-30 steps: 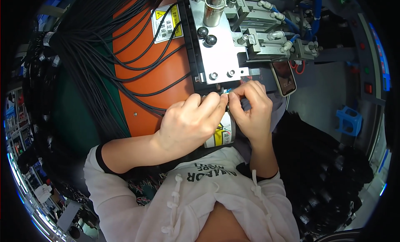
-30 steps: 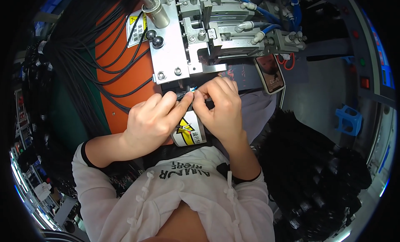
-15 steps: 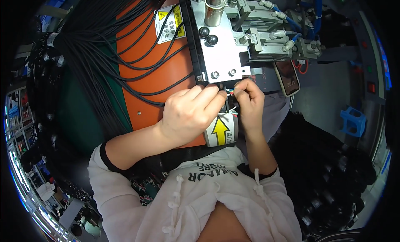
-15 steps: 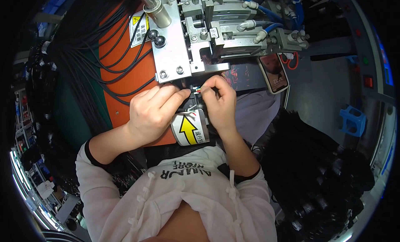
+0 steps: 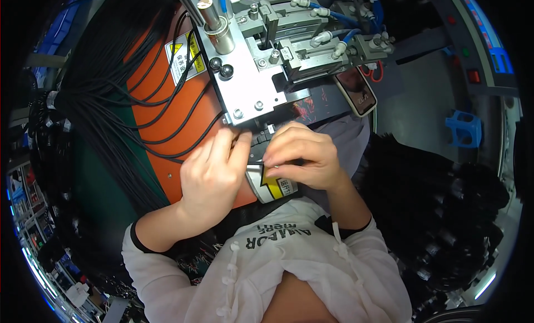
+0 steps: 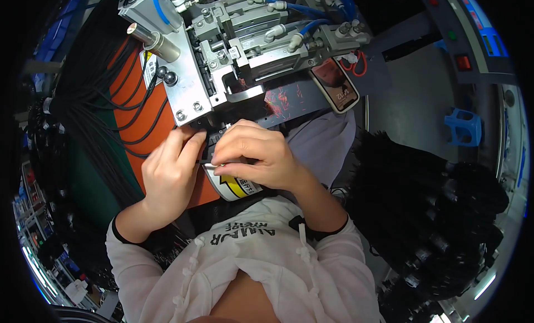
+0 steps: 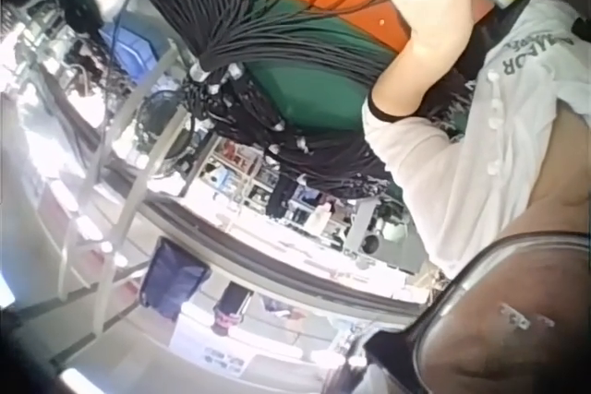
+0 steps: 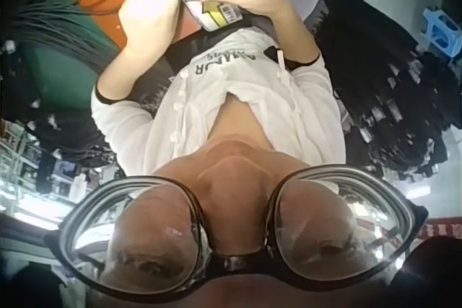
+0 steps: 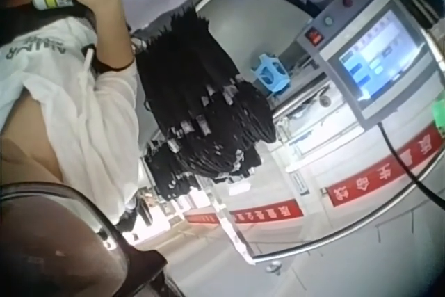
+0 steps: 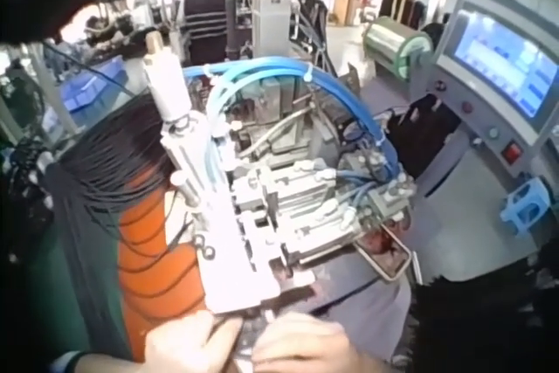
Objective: Assembling electrical cables by inserting individual wires into a connector at a manufacturing workstation.
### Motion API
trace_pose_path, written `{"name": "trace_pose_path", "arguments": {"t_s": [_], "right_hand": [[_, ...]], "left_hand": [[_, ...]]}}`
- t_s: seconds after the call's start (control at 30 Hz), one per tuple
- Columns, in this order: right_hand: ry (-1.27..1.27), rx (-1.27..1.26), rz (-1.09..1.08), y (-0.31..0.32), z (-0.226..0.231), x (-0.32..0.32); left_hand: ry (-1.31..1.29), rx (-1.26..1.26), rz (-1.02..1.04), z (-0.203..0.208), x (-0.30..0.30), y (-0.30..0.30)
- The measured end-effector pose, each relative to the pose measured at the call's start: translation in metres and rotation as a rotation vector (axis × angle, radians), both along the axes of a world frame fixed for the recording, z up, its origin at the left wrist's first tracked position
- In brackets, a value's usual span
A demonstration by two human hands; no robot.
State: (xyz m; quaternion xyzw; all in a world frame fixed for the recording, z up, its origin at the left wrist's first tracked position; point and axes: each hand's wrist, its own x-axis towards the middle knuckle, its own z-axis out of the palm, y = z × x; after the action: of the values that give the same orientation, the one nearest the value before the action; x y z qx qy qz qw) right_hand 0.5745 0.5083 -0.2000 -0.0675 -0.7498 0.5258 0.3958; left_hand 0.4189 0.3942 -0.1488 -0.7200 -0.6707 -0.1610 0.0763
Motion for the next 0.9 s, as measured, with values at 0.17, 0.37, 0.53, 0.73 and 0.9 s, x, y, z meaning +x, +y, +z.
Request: {"name": "trace_pose_path", "arguments": {"t_s": [0.17,0.37,0.53,0.73,0.9], "right_hand": [[0.156,-0.361,-0.103,-0.016,0.002,-0.001],[0.102,-0.502,-0.201,-0.026,0.009,-0.016],[-0.011,-0.39,-0.152,-0.02,0.011,-0.014],[-0.053,-0.014,-0.332,-0.02,0.012,-0.011],[-0.321,0.077,-0.273,-0.01,0.025,0.003]], "left_hand": [[-0.297,0.239,-0.157,-0.005,0.003,0.004],[-0.406,0.251,-0.127,-0.012,-0.004,0.007],[-0.493,0.235,-0.121,-0.009,-0.001,0.004],[-0.493,0.208,-0.113,-0.013,0.003,0.004],[-0.335,0.201,-0.131,-0.021,-0.001,0.006]]}}
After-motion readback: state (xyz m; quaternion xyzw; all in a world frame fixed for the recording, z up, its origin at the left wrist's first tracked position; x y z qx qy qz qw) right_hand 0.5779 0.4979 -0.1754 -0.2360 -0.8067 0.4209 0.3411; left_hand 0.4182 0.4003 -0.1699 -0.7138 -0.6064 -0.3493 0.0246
